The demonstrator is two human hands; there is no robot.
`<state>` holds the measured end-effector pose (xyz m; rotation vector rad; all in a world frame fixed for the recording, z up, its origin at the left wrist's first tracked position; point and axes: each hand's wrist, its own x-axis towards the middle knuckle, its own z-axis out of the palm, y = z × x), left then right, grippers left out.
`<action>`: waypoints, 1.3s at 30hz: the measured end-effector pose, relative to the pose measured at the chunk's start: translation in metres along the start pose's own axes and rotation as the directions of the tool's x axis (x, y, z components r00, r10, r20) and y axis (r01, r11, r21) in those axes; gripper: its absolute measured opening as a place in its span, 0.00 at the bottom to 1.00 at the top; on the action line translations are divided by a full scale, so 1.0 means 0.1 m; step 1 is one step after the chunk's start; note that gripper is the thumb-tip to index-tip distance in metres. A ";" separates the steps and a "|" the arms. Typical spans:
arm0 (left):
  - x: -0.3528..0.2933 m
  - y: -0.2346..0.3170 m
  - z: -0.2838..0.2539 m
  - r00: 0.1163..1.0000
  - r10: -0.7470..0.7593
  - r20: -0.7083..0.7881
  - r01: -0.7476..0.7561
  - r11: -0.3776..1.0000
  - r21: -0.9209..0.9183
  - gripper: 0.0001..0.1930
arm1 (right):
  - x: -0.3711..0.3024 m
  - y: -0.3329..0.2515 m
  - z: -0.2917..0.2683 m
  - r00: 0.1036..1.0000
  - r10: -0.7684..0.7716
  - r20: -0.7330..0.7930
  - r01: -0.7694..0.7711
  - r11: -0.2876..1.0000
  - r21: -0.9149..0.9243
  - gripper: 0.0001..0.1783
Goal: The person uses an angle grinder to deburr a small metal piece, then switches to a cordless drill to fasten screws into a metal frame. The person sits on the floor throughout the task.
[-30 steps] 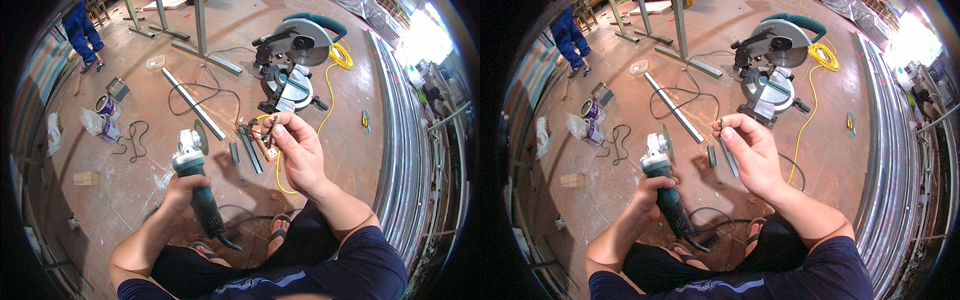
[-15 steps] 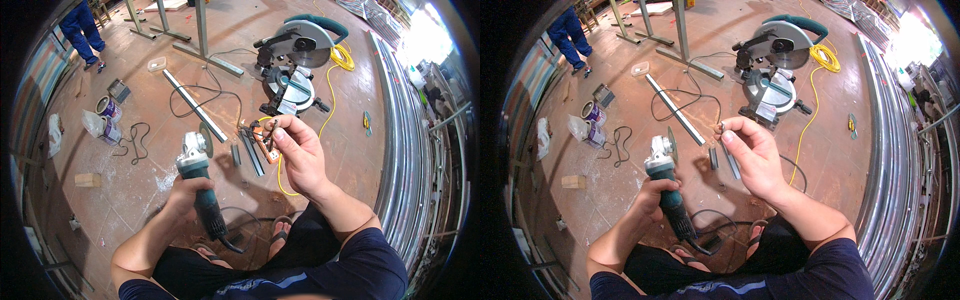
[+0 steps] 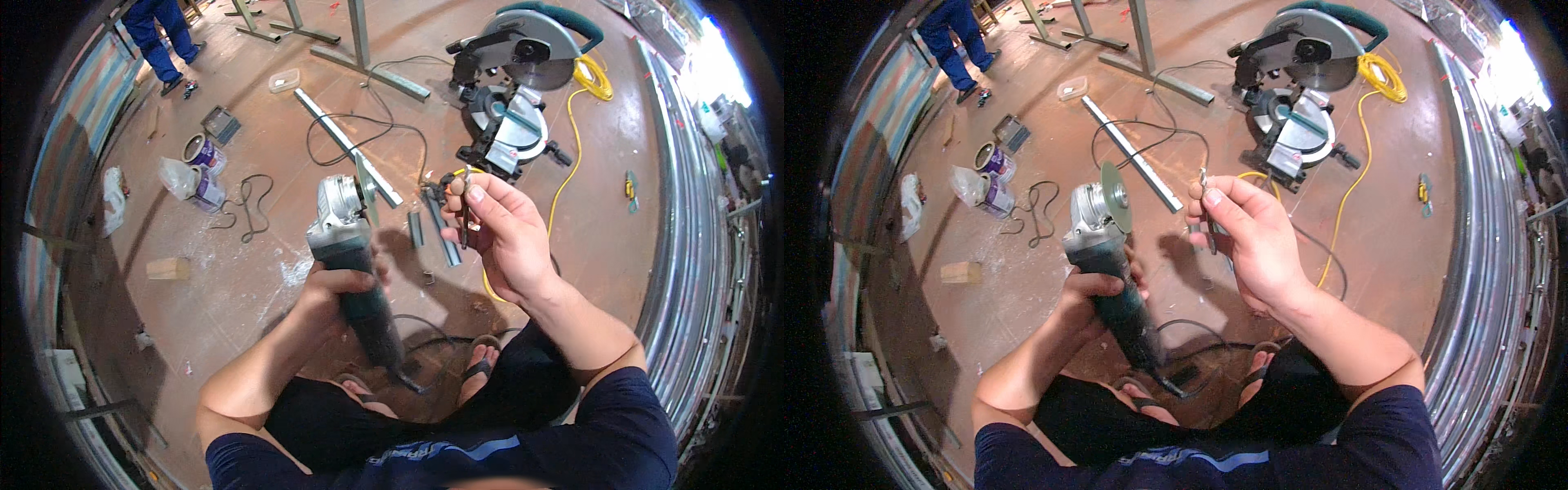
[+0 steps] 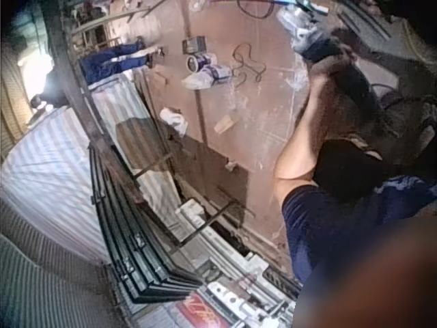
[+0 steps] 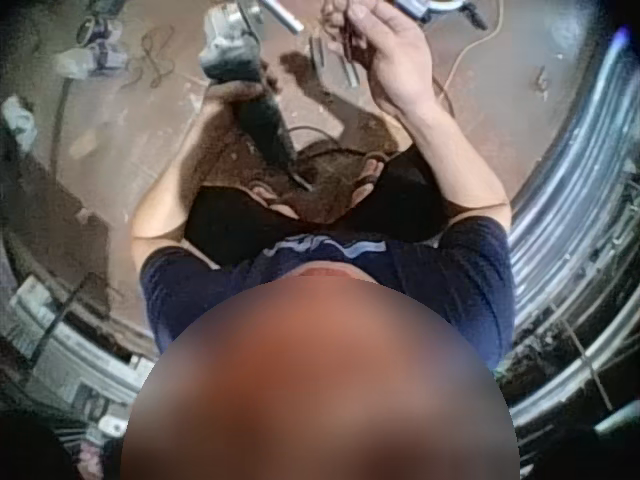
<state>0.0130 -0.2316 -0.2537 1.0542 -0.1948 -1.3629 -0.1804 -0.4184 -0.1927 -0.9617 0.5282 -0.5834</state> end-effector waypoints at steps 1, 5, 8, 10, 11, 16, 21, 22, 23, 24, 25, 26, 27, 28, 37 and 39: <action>0.01 0.01 0.01 0.999 0.023 0.043 -0.022 1.000 -0.016 0.33 | 0.02 0.04 0.00 0.997 0.076 0.006 -0.076 0.996 0.037 0.11; -0.04 0.08 -0.02 0.980 0.071 0.186 -0.074 0.997 0.010 0.38 | 0.06 0.28 0.09 0.960 0.275 0.042 -0.278 0.953 0.122 0.09; -0.05 0.10 -0.02 0.962 0.098 0.254 -0.102 0.995 0.005 0.39 | 0.05 0.37 0.15 0.934 0.348 0.077 -0.353 0.933 0.065 0.08; -0.09 0.10 -0.02 0.966 0.122 0.228 -0.120 0.992 -0.023 0.39 | 0.01 0.41 0.21 0.950 0.292 0.113 -0.307 0.937 0.164 0.08; -0.11 0.11 -0.01 0.965 0.123 0.230 -0.118 0.992 -0.035 0.39 | 0.00 0.41 0.23 0.954 0.266 0.135 -0.291 0.932 0.218 0.09; -0.22 0.17 0.03 0.977 0.109 0.183 -0.117 0.993 0.033 0.39 | -0.01 0.40 0.28 0.960 0.265 0.094 -0.276 0.952 0.132 0.08; -0.24 0.18 0.06 0.972 0.081 0.219 -0.097 0.993 0.064 0.41 | -0.01 0.38 0.29 0.962 0.253 0.099 -0.263 0.959 0.107 0.08; -0.24 0.17 0.05 0.972 0.073 0.224 -0.089 0.994 0.064 0.41 | -0.02 0.38 0.29 0.963 0.252 0.100 -0.262 0.959 0.104 0.08; -0.24 0.16 0.04 0.968 0.073 0.238 -0.089 0.994 0.057 0.41 | -0.03 0.37 0.30 0.966 0.240 0.097 -0.248 0.965 0.088 0.08; -0.23 0.15 0.03 0.969 0.068 0.237 -0.086 0.994 0.068 0.41 | -0.03 0.37 0.30 0.970 0.224 0.094 -0.231 0.970 0.072 0.08; -0.22 0.14 0.01 0.967 0.072 0.245 -0.092 0.993 0.072 0.42 | -0.03 0.36 0.30 0.974 0.208 0.091 -0.214 0.975 0.055 0.08; -0.20 0.13 0.00 0.962 0.074 0.262 -0.097 0.993 0.074 0.42 | -0.03 0.35 0.29 0.974 0.204 0.095 -0.209 0.977 0.041 0.07; -0.19 0.12 -0.01 0.964 0.071 0.257 -0.095 0.992 0.080 0.42 | -0.03 0.35 0.29 0.975 0.202 0.097 -0.206 0.978 0.029 0.07; -0.19 0.13 -0.02 0.963 0.067 0.261 -0.092 0.992 0.084 0.43 | -0.02 0.35 0.28 0.975 0.200 0.100 -0.203 0.979 0.017 0.07; -0.21 0.19 0.16 0.956 0.028 0.291 -0.058 0.994 0.098 0.46 | 0.03 0.36 0.24 0.967 0.226 0.117 -0.229 0.973 0.014 0.07; -0.19 0.20 0.14 0.953 0.025 0.301 -0.062 0.992 0.112 0.46 | 0.03 0.36 0.24 0.970 0.216 0.110 -0.218 0.976 0.005 0.08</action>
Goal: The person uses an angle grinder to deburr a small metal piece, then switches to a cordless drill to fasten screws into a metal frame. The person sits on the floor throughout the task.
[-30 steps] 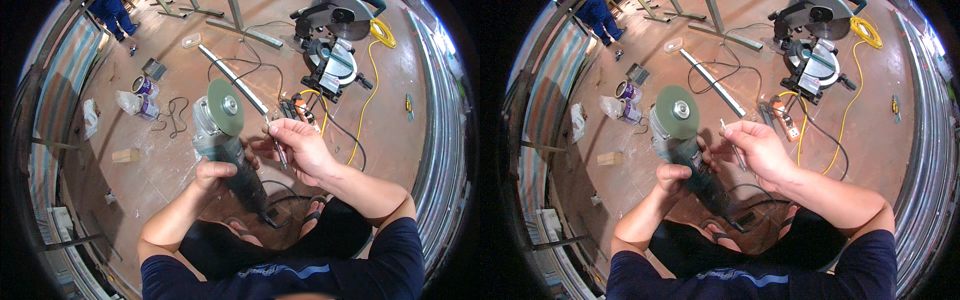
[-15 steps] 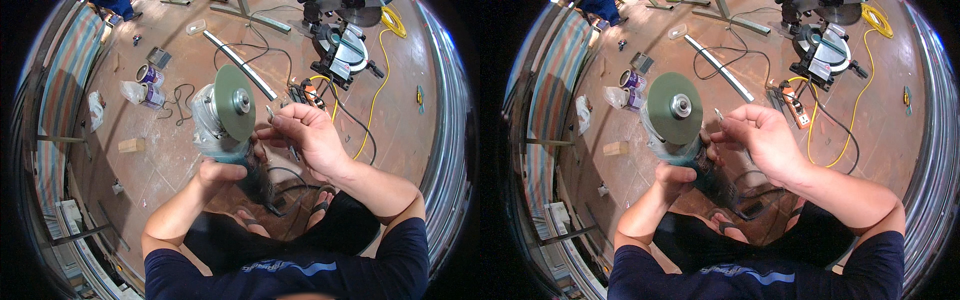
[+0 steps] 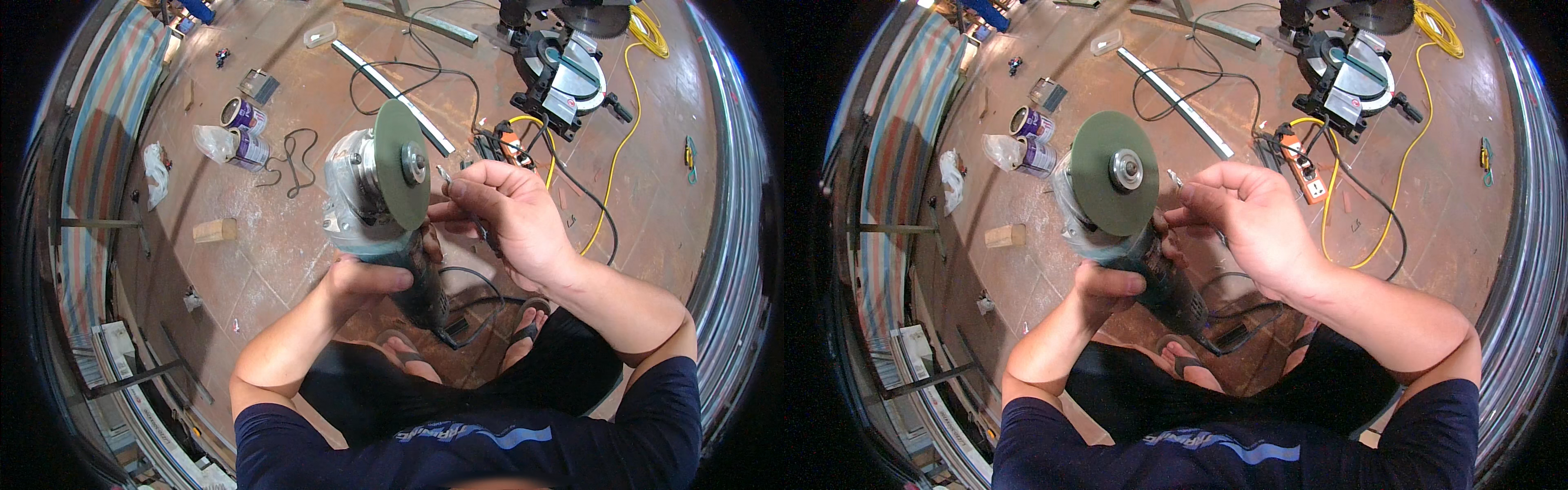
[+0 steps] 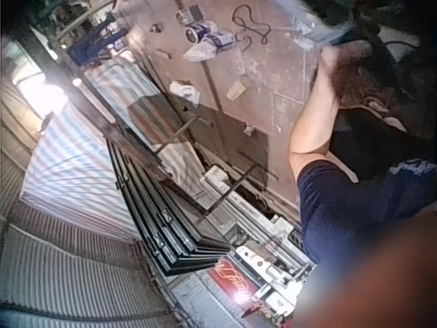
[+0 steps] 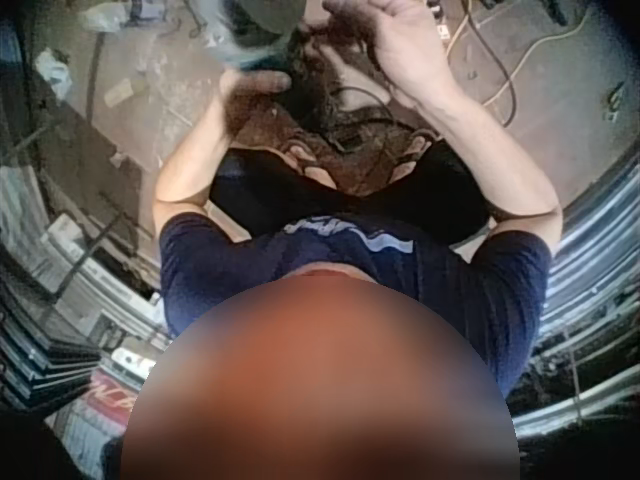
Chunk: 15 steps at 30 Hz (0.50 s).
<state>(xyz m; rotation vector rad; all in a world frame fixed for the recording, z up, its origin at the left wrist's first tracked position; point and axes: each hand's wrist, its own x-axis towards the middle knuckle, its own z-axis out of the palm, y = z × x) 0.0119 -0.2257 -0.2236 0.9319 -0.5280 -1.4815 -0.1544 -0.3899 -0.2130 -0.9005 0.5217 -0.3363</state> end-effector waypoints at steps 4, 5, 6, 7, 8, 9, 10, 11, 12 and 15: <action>0.01 -0.06 -0.07 1.000 0.001 -0.003 -0.002 1.000 -0.015 0.45 | 0.01 0.00 0.00 1.000 0.018 -0.023 -0.018 1.000 -0.003 0.08; 0.02 -0.07 -0.08 1.000 -0.002 -0.005 0.002 1.000 -0.015 0.45 | 0.01 0.00 0.01 1.000 0.011 -0.027 -0.011 1.000 -0.008 0.08; 0.02 -0.08 -0.09 1.000 0.002 0.007 -0.002 1.000 -0.027 0.45 | 0.02 0.01 0.02 1.000 0.004 -0.031 -0.005 1.000 -0.013 0.07; 0.04 -0.09 -0.10 1.000 0.007 0.019 -0.006 0.999 -0.032 0.45 | 0.02 0.01 0.02 1.000 -0.005 -0.026 0.004 1.000 -0.015 0.07; 0.04 -0.10 -0.11 0.999 0.012 0.032 -0.011 0.999 -0.038 0.44 | 0.02 0.01 0.02 1.000 0.005 -0.028 -0.006 1.000 -0.024 0.08; 0.05 -0.10 -0.11 0.999 0.010 0.035 -0.009 0.999 -0.033 0.44 | 0.02 0.00 0.01 1.000 0.013 -0.021 -0.014 0.999 -0.029 0.08; 0.05 -0.10 -0.11 0.999 0.008 0.039 -0.007 1.000 -0.028 0.44 | 0.02 -0.01 0.00 0.999 0.029 -0.029 -0.030 0.999 -0.044 0.09; 0.06 -0.10 -0.11 0.999 0.005 0.042 -0.004 1.000 -0.015 0.44 | 0.02 -0.01 0.00 1.000 0.021 -0.018 -0.022 0.999 -0.034 0.09; 0.06 -0.10 -0.11 0.999 0.008 0.044 -0.007 1.000 -0.020 0.45 | 0.03 0.00 0.00 1.000 0.022 -0.021 -0.022 0.999 -0.034 0.09; 0.06 -0.08 -0.09 0.999 -0.002 0.039 0.003 1.000 -0.011 0.48 | 0.03 -0.01 0.00 0.999 0.023 -0.031 -0.025 0.998 -0.060 0.10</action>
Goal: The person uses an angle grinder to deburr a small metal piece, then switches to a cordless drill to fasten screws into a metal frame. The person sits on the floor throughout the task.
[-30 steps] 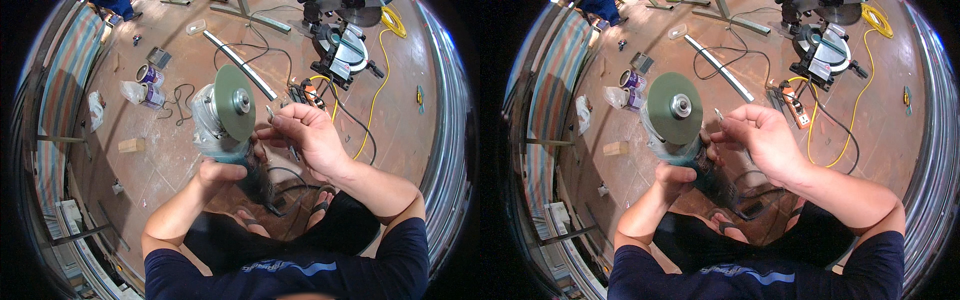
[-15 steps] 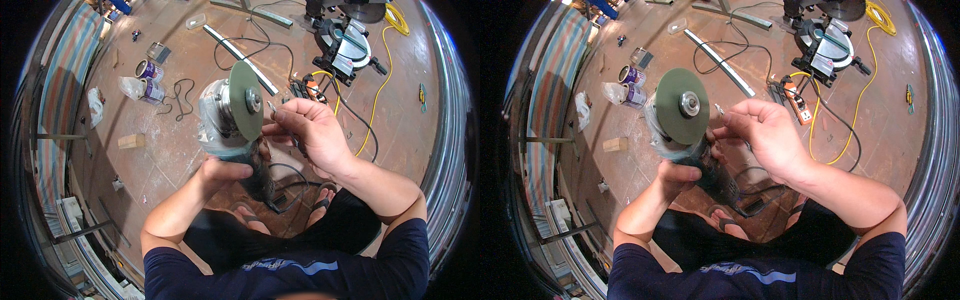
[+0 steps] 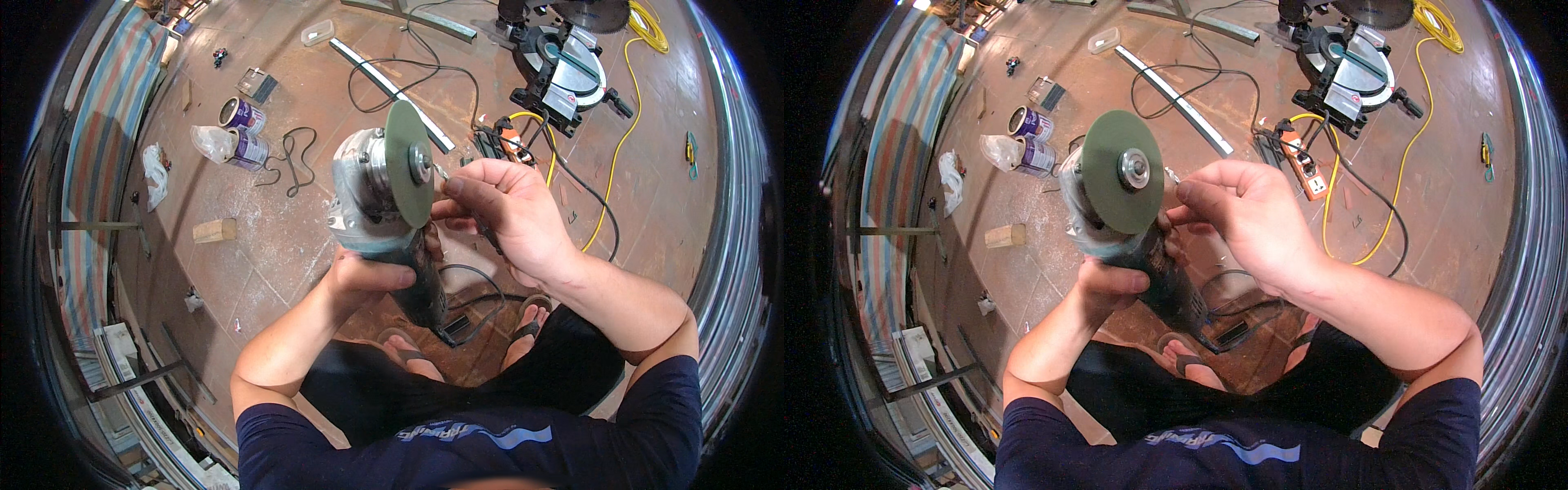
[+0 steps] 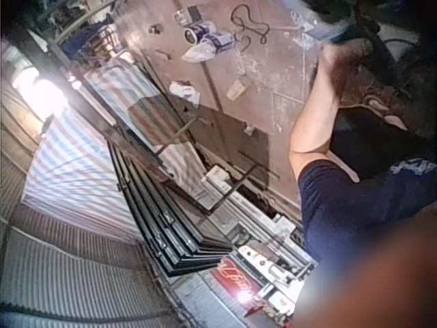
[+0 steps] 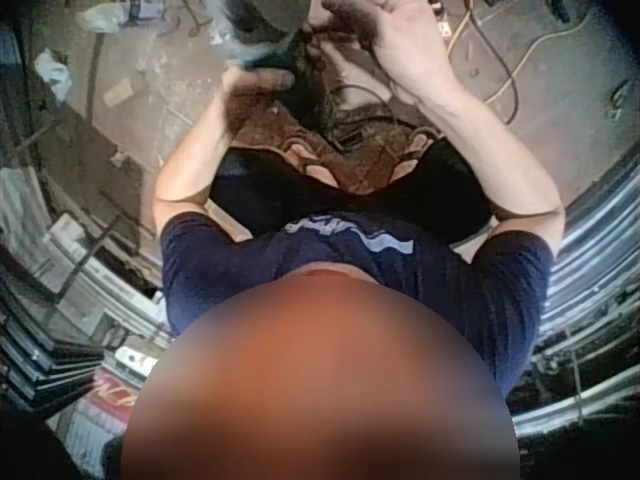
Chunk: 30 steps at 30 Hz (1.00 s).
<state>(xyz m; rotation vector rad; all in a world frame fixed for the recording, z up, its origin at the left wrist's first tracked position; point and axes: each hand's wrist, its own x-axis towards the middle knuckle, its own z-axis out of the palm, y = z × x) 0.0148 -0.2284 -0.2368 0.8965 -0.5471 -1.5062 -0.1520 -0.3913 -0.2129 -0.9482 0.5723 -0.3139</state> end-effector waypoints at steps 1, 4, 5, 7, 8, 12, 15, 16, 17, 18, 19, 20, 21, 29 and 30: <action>0.00 0.01 0.01 1.000 -0.014 -0.008 0.014 1.000 0.004 0.49 | 0.00 0.00 0.00 1.000 0.001 -0.003 -0.001 1.000 -0.014 0.10; -0.01 0.01 0.05 0.999 -0.007 -0.035 0.006 1.000 -0.007 0.53 | 0.00 0.00 0.00 1.000 -0.001 0.014 0.001 1.000 0.004 0.10; -0.01 0.00 0.06 0.999 0.003 -0.045 -0.004 1.000 -0.015 0.54 | 0.00 0.00 0.00 1.000 -0.007 0.017 0.007 1.000 0.004 0.10; 0.00 0.00 0.07 0.999 0.002 -0.050 -0.002 1.000 -0.002 0.54 | 0.01 0.00 0.00 1.000 -0.008 0.011 0.008 1.000 -0.010 0.10; 0.00 0.00 0.07 0.998 0.000 -0.056 0.000 1.000 0.006 0.54 | 0.00 0.00 0.00 1.000 -0.010 0.017 0.010 1.000 0.001 0.10; 0.00 -0.01 0.06 0.999 -0.009 -0.051 0.008 1.000 -0.016 0.54 | 0.00 -0.01 0.00 1.000 -0.003 0.017 0.003 1.000 -0.004 0.10; -0.01 0.00 0.05 0.999 -0.017 -0.043 0.016 1.000 -0.011 0.51 | 0.00 0.00 0.00 1.000 -0.016 0.015 0.016 1.000 -0.015 0.10; -0.01 0.00 0.06 0.999 -0.006 -0.052 0.005 1.000 -0.011 0.50 | 0.00 0.01 0.01 0.999 -0.029 0.021 0.029 1.000 -0.010 0.11; -0.01 0.00 0.07 0.998 -0.002 -0.067 0.002 1.000 0.004 0.48 | 0.00 0.01 0.01 1.000 -0.025 0.013 0.025 1.000 -0.011 0.10; 0.00 0.01 0.07 0.999 0.007 -0.049 -0.007 1.000 -0.010 0.47 | 0.01 0.02 0.01 1.000 -0.027 0.013 0.027 1.000 -0.006 0.10; 0.00 0.02 0.08 0.999 0.008 -0.037 -0.009 1.000 -0.011 0.45 | 0.01 0.02 0.01 0.999 -0.030 0.014 0.030 1.000 -0.002 0.10; 0.01 0.02 0.09 1.000 0.010 -0.025 -0.010 1.000 -0.011 0.44 | 0.01 0.02 0.01 0.999 -0.031 0.009 0.031 1.000 -0.001 0.10; 0.01 0.02 0.09 1.000 0.018 -0.019 -0.018 1.000 -0.012 0.43 | 0.01 0.02 0.01 0.999 -0.032 0.004 0.032 0.999 0.000 0.10; 0.01 0.03 0.05 1.000 -0.015 -0.026 0.015 1.000 0.017 0.44 | 0.00 0.01 0.02 1.000 -0.024 -0.001 0.024 0.999 0.042 0.09; 0.01 0.03 0.06 1.000 -0.009 -0.024 0.009 1.000 -0.006 0.45 | 0.00 0.01 0.01 1.000 -0.022 0.000 0.022 0.999 0.030 0.09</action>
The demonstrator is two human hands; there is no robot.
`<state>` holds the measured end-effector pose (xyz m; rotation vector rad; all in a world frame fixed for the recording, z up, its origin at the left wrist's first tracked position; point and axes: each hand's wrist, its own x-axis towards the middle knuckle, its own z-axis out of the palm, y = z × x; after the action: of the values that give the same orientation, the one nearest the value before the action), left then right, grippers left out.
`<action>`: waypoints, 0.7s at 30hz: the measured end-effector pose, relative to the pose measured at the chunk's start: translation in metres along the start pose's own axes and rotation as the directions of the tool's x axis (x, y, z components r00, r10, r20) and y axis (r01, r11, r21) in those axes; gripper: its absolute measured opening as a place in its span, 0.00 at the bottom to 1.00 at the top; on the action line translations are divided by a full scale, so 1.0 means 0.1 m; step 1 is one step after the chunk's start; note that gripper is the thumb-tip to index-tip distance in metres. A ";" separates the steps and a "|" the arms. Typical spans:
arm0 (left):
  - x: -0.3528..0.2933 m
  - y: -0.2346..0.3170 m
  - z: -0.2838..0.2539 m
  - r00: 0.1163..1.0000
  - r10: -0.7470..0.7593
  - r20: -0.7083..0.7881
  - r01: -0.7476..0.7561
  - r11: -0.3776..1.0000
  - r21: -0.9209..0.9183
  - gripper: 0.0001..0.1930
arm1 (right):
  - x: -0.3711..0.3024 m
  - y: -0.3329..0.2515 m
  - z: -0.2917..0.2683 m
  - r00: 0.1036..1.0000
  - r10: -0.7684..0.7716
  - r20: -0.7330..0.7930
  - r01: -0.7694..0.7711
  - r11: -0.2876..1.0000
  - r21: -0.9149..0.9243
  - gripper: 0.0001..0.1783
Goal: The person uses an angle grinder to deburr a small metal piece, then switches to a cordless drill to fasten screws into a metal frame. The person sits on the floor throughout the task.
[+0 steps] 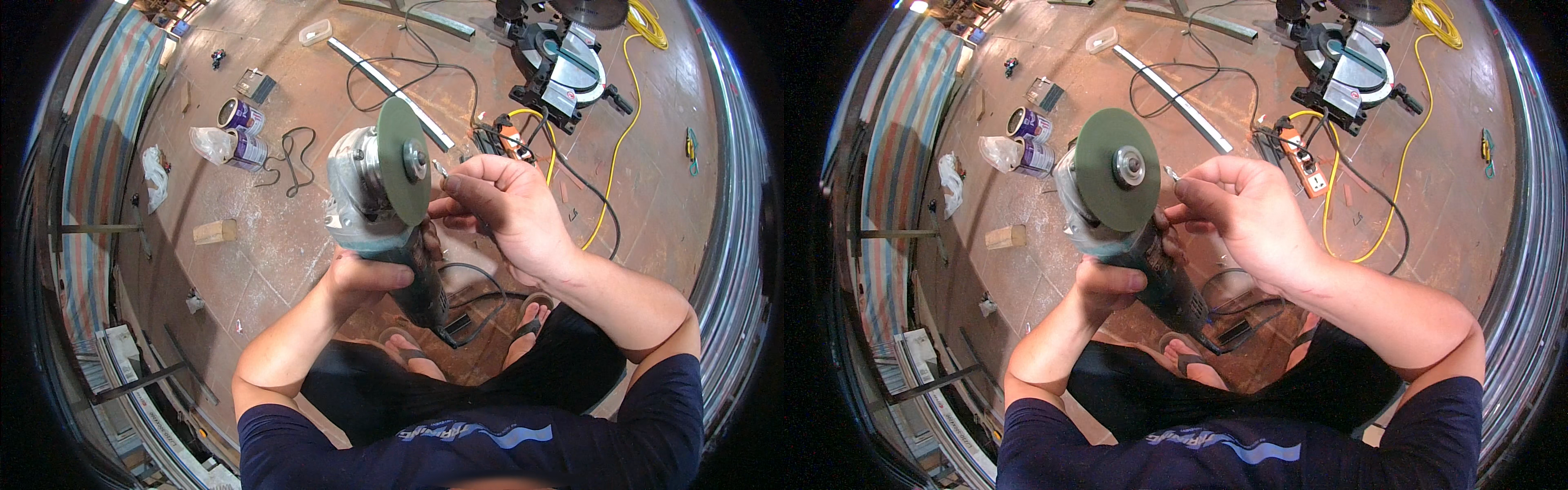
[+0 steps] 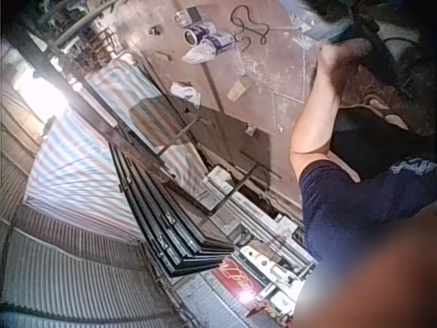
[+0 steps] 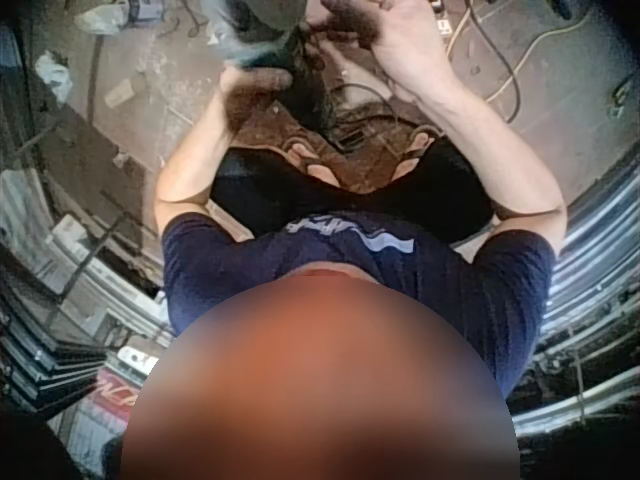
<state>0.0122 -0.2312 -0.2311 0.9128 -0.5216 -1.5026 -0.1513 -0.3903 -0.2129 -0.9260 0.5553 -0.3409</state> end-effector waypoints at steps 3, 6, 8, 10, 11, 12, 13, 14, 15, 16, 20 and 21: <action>0.02 -0.01 0.04 1.000 0.016 0.005 -0.015 1.000 -0.025 0.46 | 0.01 0.01 0.00 1.000 -0.005 -0.002 0.005 1.000 -0.026 0.09; 0.04 -0.01 0.07 0.999 0.043 0.010 -0.043 0.998 -0.047 0.47 | 0.01 0.02 -0.01 1.000 -0.013 0.001 0.013 1.000 -0.027 0.09; 0.04 0.01 0.06 0.999 0.035 0.009 -0.035 0.999 -0.024 0.49 | 0.01 0.02 -0.01 1.000 -0.014 0.004 0.014 1.000 -0.025 0.09; 0.03 0.01 0.04 1.000 0.015 0.012 -0.014 1.000 -0.023 0.48 | 0.02 0.02 -0.01 1.000 -0.016 0.007 0.016 1.000 -0.018 0.09; 0.03 0.01 0.02 1.000 -0.002 0.004 0.002 1.000 -0.009 0.48 | 0.02 0.02 -0.01 1.000 -0.011 0.003 0.011 1.000 -0.028 0.09; 0.02 0.00 0.02 1.000 0.007 0.010 -0.007 1.000 -0.030 0.47 | 0.02 0.02 -0.01 1.000 -0.013 0.003 0.013 0.999 -0.032 0.10; 0.02 -0.01 0.01 1.000 0.011 0.006 -0.010 0.999 -0.037 0.46 | 0.02 0.02 -0.01 1.000 -0.015 0.004 0.015 0.999 -0.036 0.10; 0.01 -0.02 0.00 1.000 0.007 -0.002 -0.007 0.999 -0.033 0.45 | 0.03 0.03 -0.01 1.000 -0.015 0.004 0.015 0.999 -0.031 0.10; 0.01 -0.02 0.00 1.000 -0.001 -0.005 0.001 1.000 -0.028 0.44 | 0.03 0.03 -0.01 1.000 -0.014 0.003 0.014 1.000 -0.026 0.10; 0.01 -0.03 -0.02 1.000 -0.015 -0.013 0.015 1.000 -0.012 0.44 | 0.03 0.03 -0.01 1.000 -0.014 0.002 0.014 1.000 -0.020 0.10; 0.03 -0.07 -0.08 1.000 0.014 0.025 -0.014 1.000 -0.007 0.43 | 0.02 0.02 -0.02 1.000 -0.002 -0.014 0.001 0.998 -0.061 0.10; 0.03 -0.08 -0.09 1.000 0.020 0.015 -0.020 1.000 -0.006 0.43 | 0.02 0.01 -0.02 1.000 0.000 -0.007 0.000 0.999 -0.054 0.10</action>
<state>0.0146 -0.2314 -0.2431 0.8899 -0.5356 -1.4928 -0.1507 -0.3919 -0.2157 -0.9774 0.5735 -0.3304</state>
